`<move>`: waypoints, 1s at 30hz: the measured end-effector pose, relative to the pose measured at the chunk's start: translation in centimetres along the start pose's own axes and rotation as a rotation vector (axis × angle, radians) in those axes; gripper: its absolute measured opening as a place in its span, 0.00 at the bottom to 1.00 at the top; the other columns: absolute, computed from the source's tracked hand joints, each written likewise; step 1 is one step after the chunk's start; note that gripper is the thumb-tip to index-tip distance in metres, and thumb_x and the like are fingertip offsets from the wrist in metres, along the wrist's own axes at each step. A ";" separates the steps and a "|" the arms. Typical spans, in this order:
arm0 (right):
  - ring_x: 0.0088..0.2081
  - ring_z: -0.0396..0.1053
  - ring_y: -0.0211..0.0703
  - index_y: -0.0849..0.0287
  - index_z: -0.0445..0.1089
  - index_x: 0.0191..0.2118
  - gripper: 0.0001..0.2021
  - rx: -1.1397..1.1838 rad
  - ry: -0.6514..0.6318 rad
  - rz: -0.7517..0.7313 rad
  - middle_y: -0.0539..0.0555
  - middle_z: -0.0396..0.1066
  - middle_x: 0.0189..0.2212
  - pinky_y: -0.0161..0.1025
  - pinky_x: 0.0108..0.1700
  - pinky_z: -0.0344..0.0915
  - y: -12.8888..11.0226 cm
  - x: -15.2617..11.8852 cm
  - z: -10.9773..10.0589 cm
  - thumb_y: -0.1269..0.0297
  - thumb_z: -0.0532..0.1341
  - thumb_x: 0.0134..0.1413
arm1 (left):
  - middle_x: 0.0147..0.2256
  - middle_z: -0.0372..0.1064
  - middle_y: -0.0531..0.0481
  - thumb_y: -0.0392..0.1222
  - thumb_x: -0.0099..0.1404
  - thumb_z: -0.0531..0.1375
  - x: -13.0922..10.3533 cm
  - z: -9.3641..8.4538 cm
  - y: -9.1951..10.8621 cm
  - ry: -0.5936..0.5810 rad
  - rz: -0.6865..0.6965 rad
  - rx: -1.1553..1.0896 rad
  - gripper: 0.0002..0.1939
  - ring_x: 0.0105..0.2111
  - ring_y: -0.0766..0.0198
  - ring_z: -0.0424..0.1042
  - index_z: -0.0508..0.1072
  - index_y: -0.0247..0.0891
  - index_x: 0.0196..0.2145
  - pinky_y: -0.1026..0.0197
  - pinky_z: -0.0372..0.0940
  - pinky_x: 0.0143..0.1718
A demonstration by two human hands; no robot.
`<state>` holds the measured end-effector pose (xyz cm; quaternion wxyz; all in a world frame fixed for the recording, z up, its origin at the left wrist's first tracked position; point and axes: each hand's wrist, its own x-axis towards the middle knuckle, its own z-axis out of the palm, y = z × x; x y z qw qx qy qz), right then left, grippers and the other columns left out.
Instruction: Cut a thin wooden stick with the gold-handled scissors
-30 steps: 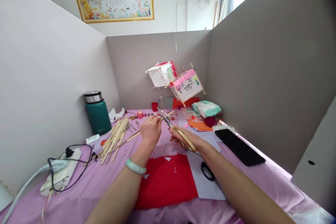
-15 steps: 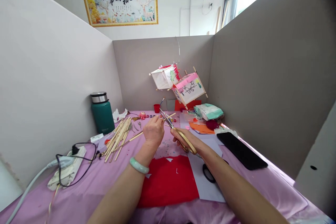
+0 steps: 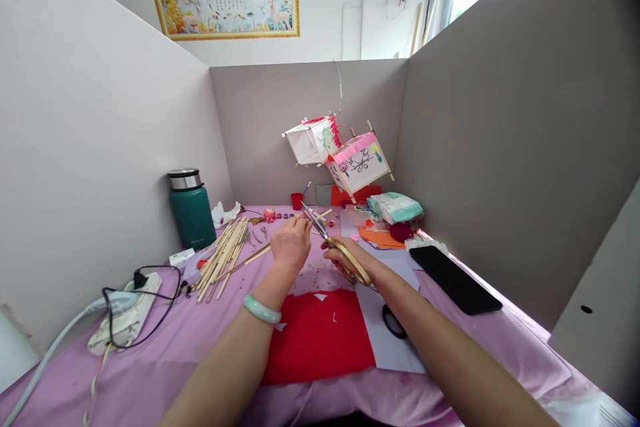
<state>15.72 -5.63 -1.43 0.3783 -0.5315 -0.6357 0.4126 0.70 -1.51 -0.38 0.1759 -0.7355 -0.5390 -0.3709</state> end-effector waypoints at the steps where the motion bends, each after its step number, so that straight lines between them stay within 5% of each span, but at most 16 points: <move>1: 0.14 0.52 0.29 0.57 0.64 0.39 0.12 0.005 -0.004 0.001 0.44 0.57 0.17 0.27 0.15 0.49 0.0 0.0 0.0 0.65 0.56 0.45 | 0.35 0.71 0.45 0.49 0.67 0.44 0.0 0.0 0.0 -0.024 -0.007 0.000 0.19 0.34 0.60 0.69 0.72 0.40 0.37 0.62 0.53 0.30; 8: 0.14 0.53 0.29 0.58 0.63 0.39 0.12 -0.031 0.025 0.011 0.43 0.56 0.16 0.28 0.15 0.48 -0.5 0.0 0.5 0.66 0.56 0.45 | 0.32 0.73 0.45 0.50 0.66 0.44 0.5 0.1 -0.9 -0.188 -0.029 -0.048 0.20 0.31 0.60 0.70 0.73 0.42 0.38 0.62 0.54 0.30; 14: 0.13 0.52 0.29 0.58 0.63 0.39 0.12 -0.082 -0.003 0.035 0.41 0.53 0.14 0.27 0.14 0.46 -1.1 -0.3 0.6 0.69 0.57 0.45 | 0.26 0.71 0.49 0.47 0.62 0.50 1.9 0.6 -2.9 -0.336 -0.037 -0.357 0.16 0.28 0.64 0.67 0.75 0.40 0.31 0.64 0.54 0.29; 23: 0.13 0.51 0.27 0.59 0.64 0.40 0.12 -0.064 -0.029 0.007 0.41 0.55 0.15 0.27 0.14 0.47 -0.5 0.1 0.5 0.70 0.57 0.45 | 0.14 0.52 0.57 0.50 0.58 0.51 2.1 -0.4 -3.5 -0.544 -0.274 -0.804 0.18 0.15 0.72 0.50 0.73 0.33 0.28 0.67 0.45 0.18; 27: 0.12 0.51 0.27 0.59 0.64 0.40 0.12 -0.055 -0.055 0.004 0.42 0.56 0.16 0.27 0.14 0.47 -0.2 0.2 0.5 0.68 0.57 0.46 | 0.15 0.52 0.58 0.52 0.59 0.51 2.1 -0.5 -4.0 -0.698 -0.335 -0.932 0.19 0.13 0.75 0.43 0.72 0.33 0.32 0.67 0.39 0.16; 30: 0.13 0.51 0.27 0.59 0.64 0.40 0.12 -0.030 -0.042 0.019 0.42 0.55 0.16 0.27 0.14 0.47 -0.1 0.4 0.4 0.67 0.58 0.46 | 0.15 0.57 0.55 0.51 0.60 0.50 2.2 -0.2 -3.8 -0.620 -0.295 -0.827 0.19 0.14 0.73 0.50 0.73 0.34 0.32 0.67 0.46 0.18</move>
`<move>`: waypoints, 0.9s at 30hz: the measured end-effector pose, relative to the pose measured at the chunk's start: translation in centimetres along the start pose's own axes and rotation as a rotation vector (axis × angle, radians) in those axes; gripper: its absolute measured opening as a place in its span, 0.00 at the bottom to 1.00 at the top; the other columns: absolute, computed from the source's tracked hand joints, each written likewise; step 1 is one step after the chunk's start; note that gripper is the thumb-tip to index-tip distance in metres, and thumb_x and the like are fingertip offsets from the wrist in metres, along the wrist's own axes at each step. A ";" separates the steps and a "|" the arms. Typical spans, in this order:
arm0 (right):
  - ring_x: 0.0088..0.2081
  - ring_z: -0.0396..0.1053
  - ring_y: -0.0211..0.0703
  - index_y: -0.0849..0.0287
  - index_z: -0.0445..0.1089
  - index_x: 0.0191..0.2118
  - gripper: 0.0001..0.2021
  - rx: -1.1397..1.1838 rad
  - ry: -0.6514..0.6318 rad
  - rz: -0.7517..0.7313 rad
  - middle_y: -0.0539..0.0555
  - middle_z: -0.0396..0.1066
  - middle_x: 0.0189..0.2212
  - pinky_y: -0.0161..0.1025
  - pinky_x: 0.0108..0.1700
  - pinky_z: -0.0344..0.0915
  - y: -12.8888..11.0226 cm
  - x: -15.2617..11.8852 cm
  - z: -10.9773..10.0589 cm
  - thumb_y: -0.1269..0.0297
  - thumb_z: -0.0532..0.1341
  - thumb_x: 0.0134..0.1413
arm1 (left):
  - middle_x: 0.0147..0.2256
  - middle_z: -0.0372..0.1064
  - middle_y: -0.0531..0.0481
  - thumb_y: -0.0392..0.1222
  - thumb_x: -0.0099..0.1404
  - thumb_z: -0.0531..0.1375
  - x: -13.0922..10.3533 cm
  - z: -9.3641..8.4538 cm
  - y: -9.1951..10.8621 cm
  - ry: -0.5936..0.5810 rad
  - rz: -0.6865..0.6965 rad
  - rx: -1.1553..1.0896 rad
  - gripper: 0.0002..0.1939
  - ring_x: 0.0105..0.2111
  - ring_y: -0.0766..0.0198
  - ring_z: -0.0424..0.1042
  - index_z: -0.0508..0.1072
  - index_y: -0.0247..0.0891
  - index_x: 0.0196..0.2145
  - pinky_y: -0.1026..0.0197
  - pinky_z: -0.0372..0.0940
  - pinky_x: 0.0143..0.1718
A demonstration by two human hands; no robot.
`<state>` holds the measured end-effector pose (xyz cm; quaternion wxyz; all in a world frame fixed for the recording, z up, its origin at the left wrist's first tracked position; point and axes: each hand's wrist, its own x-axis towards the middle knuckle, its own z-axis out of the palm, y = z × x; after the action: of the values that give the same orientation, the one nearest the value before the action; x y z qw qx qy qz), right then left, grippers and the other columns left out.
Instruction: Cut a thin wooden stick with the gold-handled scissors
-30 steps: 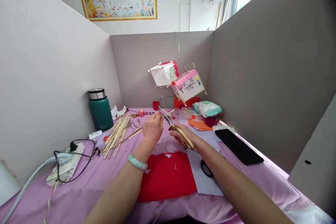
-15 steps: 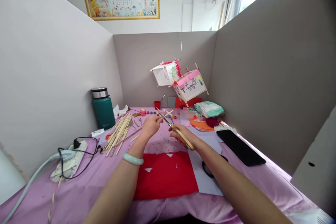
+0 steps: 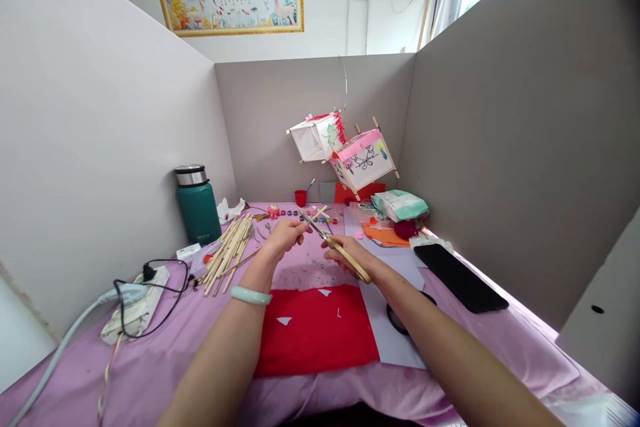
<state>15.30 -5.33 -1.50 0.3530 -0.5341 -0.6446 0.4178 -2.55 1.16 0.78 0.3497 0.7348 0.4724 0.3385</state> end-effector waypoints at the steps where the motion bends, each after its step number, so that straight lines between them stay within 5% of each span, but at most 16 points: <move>1: 0.13 0.51 0.27 0.59 0.64 0.40 0.13 0.021 0.001 -0.005 0.42 0.55 0.16 0.27 0.14 0.47 0.1 0.0 -0.1 0.66 0.58 0.46 | 0.16 0.60 0.54 0.50 0.61 0.50 0.0 0.3 0.1 0.065 0.041 0.091 0.19 0.16 0.71 0.55 0.74 0.34 0.30 0.66 0.49 0.21; 5: 0.15 0.52 0.28 0.59 0.64 0.39 0.13 0.086 -0.010 -0.061 0.43 0.56 0.17 0.27 0.14 0.48 0.4 0.1 -0.4 0.62 0.59 0.46 | 0.26 0.71 0.48 0.49 0.63 0.49 -0.3 1.8 0.6 0.340 0.198 0.540 0.17 0.29 0.63 0.68 0.74 0.38 0.31 0.63 0.55 0.30; 9: 0.16 0.54 0.28 0.58 0.64 0.38 0.12 0.116 -0.014 -0.096 0.44 0.57 0.19 0.27 0.15 0.49 0.6 0.1 -0.6 0.60 0.60 0.45 | 0.37 0.72 0.47 0.48 0.64 0.49 -1.1 3.0 0.8 0.472 0.212 0.766 0.16 0.35 0.59 0.70 0.71 0.42 0.41 0.61 0.57 0.32; 27: 0.14 0.49 0.27 0.57 0.63 0.39 0.12 0.223 -0.046 -0.027 0.42 0.55 0.17 0.26 0.13 0.43 0.2 -0.2 -0.3 0.64 0.59 0.44 | 0.34 0.73 0.44 0.48 0.67 0.43 -0.8 3.3 0.6 0.450 0.165 0.894 0.20 0.33 0.57 0.72 0.72 0.41 0.41 0.61 0.58 0.32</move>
<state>15.71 -5.41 -1.55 0.4008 -0.4729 -0.6093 0.4945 0.18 -0.36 -0.59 -0.1374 0.7563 0.5752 0.2797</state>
